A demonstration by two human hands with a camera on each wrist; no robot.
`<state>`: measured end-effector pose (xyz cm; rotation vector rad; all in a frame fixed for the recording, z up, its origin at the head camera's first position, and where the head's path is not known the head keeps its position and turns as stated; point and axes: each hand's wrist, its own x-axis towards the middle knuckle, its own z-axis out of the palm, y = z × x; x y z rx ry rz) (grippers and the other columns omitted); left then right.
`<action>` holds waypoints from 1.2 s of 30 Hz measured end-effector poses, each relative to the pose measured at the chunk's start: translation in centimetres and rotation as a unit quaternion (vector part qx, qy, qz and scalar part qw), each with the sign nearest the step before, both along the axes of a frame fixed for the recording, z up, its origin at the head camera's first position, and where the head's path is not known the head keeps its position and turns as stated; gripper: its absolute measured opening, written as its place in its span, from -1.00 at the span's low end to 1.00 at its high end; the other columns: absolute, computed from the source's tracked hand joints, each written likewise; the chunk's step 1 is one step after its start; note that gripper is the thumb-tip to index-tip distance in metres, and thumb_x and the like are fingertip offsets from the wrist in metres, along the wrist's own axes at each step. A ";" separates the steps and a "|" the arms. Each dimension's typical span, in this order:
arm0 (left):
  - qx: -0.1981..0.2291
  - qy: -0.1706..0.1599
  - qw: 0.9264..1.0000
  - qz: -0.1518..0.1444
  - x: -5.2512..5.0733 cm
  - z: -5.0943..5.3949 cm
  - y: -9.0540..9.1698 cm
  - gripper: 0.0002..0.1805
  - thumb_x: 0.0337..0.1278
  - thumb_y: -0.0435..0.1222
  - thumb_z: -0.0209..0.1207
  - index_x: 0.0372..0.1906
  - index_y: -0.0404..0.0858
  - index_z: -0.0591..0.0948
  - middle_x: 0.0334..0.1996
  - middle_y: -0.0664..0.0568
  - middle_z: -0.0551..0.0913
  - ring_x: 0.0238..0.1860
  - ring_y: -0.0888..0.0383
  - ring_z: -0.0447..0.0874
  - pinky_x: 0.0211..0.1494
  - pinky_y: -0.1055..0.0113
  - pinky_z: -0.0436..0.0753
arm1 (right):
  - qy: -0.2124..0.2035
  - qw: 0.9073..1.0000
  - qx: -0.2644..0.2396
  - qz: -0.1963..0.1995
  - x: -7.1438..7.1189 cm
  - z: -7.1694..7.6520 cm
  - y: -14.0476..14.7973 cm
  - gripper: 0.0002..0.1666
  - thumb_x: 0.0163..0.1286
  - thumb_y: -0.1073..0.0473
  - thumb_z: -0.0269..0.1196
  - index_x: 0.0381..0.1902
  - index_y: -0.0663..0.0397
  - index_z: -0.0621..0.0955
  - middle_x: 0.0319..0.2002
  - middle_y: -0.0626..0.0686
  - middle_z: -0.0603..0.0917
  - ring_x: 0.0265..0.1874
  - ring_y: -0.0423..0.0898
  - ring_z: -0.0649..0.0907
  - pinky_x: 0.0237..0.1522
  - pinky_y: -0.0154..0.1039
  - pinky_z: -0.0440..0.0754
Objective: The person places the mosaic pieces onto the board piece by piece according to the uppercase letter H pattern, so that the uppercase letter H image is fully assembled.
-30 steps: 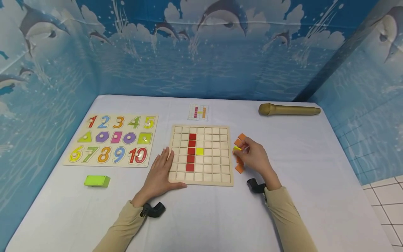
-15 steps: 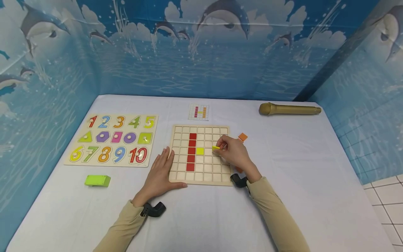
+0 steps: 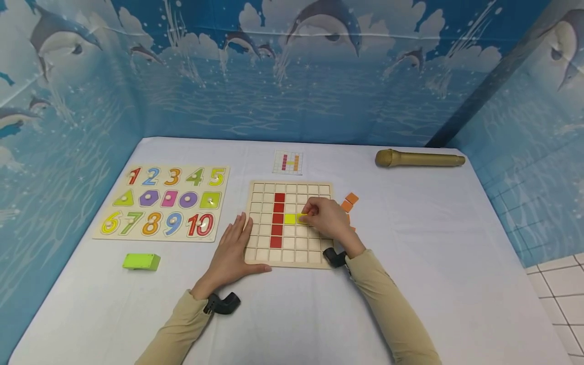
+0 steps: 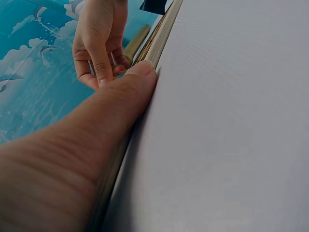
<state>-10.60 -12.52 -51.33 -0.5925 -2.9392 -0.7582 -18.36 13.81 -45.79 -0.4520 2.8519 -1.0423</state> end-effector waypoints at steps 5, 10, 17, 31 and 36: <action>0.001 -0.002 1.000 0.001 0.0 0.1 0.0 0.36 -0.34 0.30 0.36 0.46 -0.41 0.00 0.47 -0.24 -0.13 0.47 -0.02 -0.30 0.45 0.14 -0.21 | -0.013 1.000 0.019 -0.005 -0.2 0.2 -0.2 -0.87 0.15 0.13 0.41 -0.47 0.00 0.65 -0.57 -0.09 0.56 -0.54 -0.12 0.49 -0.51 -0.24 0.37; 0.001 -0.003 1.000 0.001 0.0 0.2 0.0 0.35 -0.34 0.30 0.36 0.46 -0.41 0.00 0.47 -0.24 -0.13 0.47 -0.01 -0.31 0.45 0.14 -0.21 | -0.017 0.999 0.036 -0.002 -0.3 0.1 -0.3 -0.89 0.17 0.13 0.40 -0.44 0.02 0.68 -0.54 -0.09 0.58 -0.52 -0.11 0.50 -0.51 -0.24 0.40; 0.003 -0.006 1.000 0.001 0.1 0.2 0.0 0.35 -0.34 0.29 0.37 0.46 -0.41 0.01 0.47 -0.24 -0.13 0.47 -0.02 -0.29 0.45 0.14 -0.21 | 0.006 0.997 0.072 0.009 -0.1 0.0 -0.2 -0.86 0.18 0.17 0.39 -0.30 0.07 0.76 -0.39 -0.05 0.65 -0.30 -0.06 0.51 -0.33 -0.17 0.48; -0.002 -0.006 1.000 0.000 0.0 0.1 -0.1 0.35 -0.33 0.30 0.36 0.46 -0.41 0.01 0.47 -0.24 -0.13 0.47 -0.02 -0.29 0.45 0.14 -0.21 | 0.010 0.997 0.076 0.022 0.1 0.1 0.4 -0.84 0.21 0.19 0.36 -0.24 0.04 0.78 -0.38 -0.08 0.63 -0.33 -0.07 0.46 -0.39 -0.21 0.39; -0.003 -0.006 1.000 -0.001 0.0 0.1 -0.1 0.35 -0.33 0.30 0.35 0.46 -0.40 0.00 0.47 -0.23 -0.14 0.47 -0.02 -0.30 0.45 0.15 -0.22 | 0.009 0.996 0.059 0.062 0.1 0.3 1.0 -0.78 0.23 0.17 0.36 -0.16 0.07 0.75 -0.35 -0.08 0.61 -0.33 -0.07 0.43 -0.33 -0.20 0.37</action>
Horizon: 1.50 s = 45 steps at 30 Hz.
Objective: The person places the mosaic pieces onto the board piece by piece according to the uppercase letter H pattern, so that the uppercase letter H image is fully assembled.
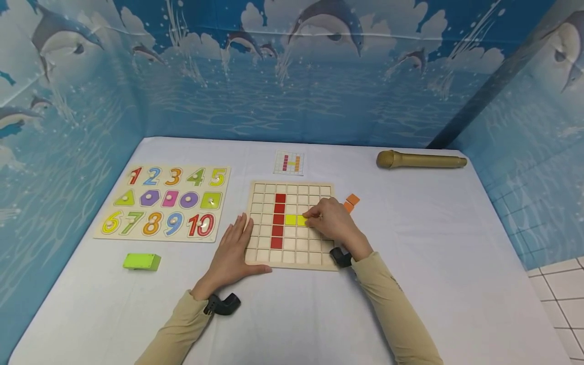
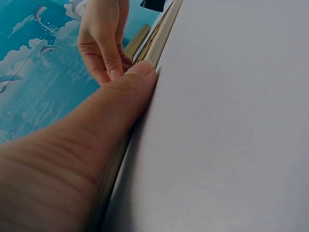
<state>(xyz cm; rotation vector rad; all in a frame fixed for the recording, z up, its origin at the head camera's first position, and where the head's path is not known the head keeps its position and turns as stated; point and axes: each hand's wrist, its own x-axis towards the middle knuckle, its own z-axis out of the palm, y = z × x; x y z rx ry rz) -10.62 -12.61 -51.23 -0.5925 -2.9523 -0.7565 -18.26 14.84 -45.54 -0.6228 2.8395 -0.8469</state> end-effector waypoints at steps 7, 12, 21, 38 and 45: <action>0.002 0.003 1.000 0.001 0.1 0.1 0.0 0.35 -0.34 0.30 0.36 0.46 -0.40 0.00 0.47 -0.24 -0.14 0.47 -0.01 -0.31 0.45 0.14 -0.22 | -0.014 0.999 -0.030 0.035 0.1 0.2 0.9 -0.71 0.24 0.17 0.35 -0.07 0.10 0.72 -0.34 -0.03 0.52 -0.31 -0.04 0.38 -0.33 -0.17 0.37; 0.001 0.005 1.000 0.000 0.0 0.0 0.0 0.36 -0.34 0.31 0.35 0.46 -0.40 -0.01 0.47 -0.23 -0.14 0.47 0.00 -0.31 0.45 0.16 -0.24 | 0.006 0.999 -0.051 0.015 -0.2 0.2 1.4 -0.70 0.26 0.16 0.33 -0.05 0.12 0.70 -0.34 -0.04 0.57 -0.29 -0.02 0.41 -0.33 -0.17 0.39; 0.004 0.013 1.000 -0.001 -0.1 -0.1 0.0 0.36 -0.35 0.31 0.36 0.46 -0.40 0.01 0.47 -0.24 -0.12 0.47 -0.03 -0.29 0.45 0.14 -0.21 | 0.103 0.989 -0.091 -0.053 -1.4 0.4 3.4 -0.74 0.28 0.18 0.31 -0.14 0.24 0.70 -0.32 0.12 0.64 -0.33 0.06 0.50 -0.28 -0.08 0.42; 0.001 0.012 1.000 -0.003 -0.1 0.0 0.0 0.36 -0.35 0.30 0.36 0.46 -0.40 0.00 0.47 -0.23 -0.12 0.47 -0.02 -0.29 0.45 0.15 -0.23 | 0.064 0.970 -0.046 -0.229 -2.8 0.5 7.6 -0.47 0.27 -0.04 0.31 -0.01 0.29 0.60 -0.15 0.28 0.58 -0.16 0.18 0.47 -0.18 0.03 0.43; 0.009 0.016 1.000 -0.005 0.0 0.0 0.0 0.36 -0.35 0.30 0.37 0.45 -0.42 0.01 0.47 -0.25 -0.11 0.47 -0.05 -0.27 0.45 0.11 -0.19 | 0.004 0.968 -0.032 -0.250 -2.9 0.6 8.2 -0.45 0.25 -0.06 0.32 -0.02 0.29 0.57 -0.12 0.30 0.54 -0.13 0.20 0.43 -0.18 0.03 0.42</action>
